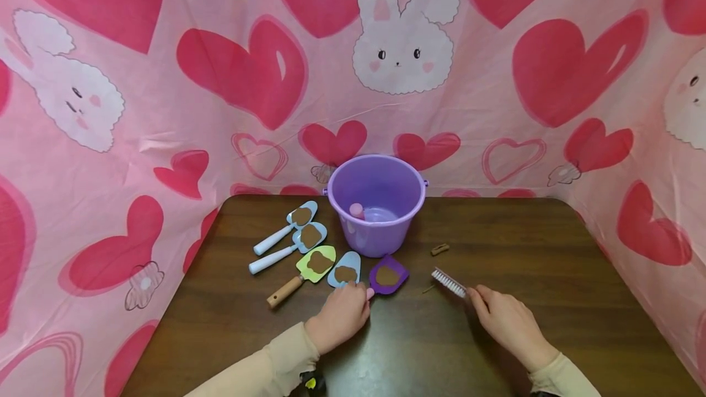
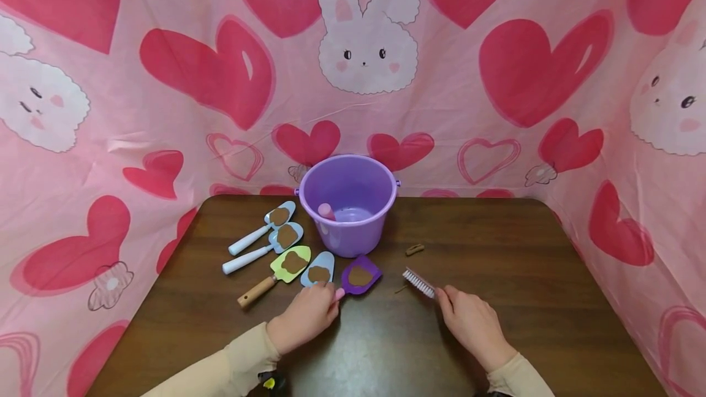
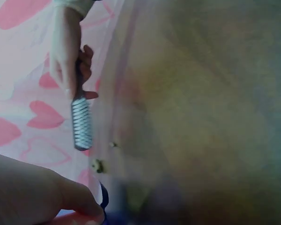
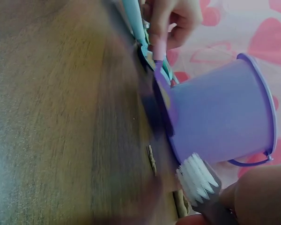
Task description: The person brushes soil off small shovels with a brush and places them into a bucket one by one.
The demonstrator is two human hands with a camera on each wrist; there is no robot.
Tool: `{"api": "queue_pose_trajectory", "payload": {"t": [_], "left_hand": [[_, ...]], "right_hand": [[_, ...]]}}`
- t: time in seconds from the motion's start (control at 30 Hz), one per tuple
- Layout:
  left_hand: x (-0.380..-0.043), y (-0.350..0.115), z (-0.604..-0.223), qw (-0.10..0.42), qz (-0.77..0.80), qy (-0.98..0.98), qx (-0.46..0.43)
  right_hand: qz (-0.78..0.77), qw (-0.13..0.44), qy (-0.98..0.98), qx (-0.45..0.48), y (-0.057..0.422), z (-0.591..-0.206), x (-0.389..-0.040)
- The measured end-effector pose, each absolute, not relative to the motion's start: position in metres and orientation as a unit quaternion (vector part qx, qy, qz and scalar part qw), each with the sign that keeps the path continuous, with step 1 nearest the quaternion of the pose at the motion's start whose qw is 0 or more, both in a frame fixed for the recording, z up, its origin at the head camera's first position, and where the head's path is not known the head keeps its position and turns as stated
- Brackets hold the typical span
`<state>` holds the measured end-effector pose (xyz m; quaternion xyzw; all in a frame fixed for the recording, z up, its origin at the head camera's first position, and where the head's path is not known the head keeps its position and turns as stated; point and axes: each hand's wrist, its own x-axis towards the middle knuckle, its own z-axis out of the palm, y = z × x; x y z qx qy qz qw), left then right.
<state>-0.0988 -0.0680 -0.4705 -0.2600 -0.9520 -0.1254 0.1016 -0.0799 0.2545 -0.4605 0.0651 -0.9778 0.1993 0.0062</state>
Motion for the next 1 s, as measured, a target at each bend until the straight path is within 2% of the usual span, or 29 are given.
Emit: {"api": "queue_pose_trajectory", "payload": {"t": [0.13, 0.3, 0.47, 0.73, 1.0], "left_hand": [[-0.107, -0.063, -0.461, 0.101, -0.144, -0.947, -0.269], [-0.115, -0.053, -0.450, 0.119, -0.143, -0.941, -0.281], [-0.122, -0.043, -0.441, 0.106, -0.141, -0.942, -0.285], [-0.124, -0.033, -0.433, 0.089, -0.159, -0.942, -0.282], [-0.124, -0.030, -0.429, 0.086, -0.166, -0.936, -0.298]], "right_hand": [[0.210, 0.021, -0.975, 0.075, 0.252, -0.458, -0.080], [0.234, 0.072, -0.965, 0.099, 0.244, -0.451, -0.082], [0.243, 0.122, -0.953, 0.134, 0.231, -0.446, -0.088], [0.242, 0.112, -0.951, 0.155, 0.213, -0.441, -0.091], [0.229, 0.137, -0.952, 0.149, 0.217, -0.444, -0.095]]}}
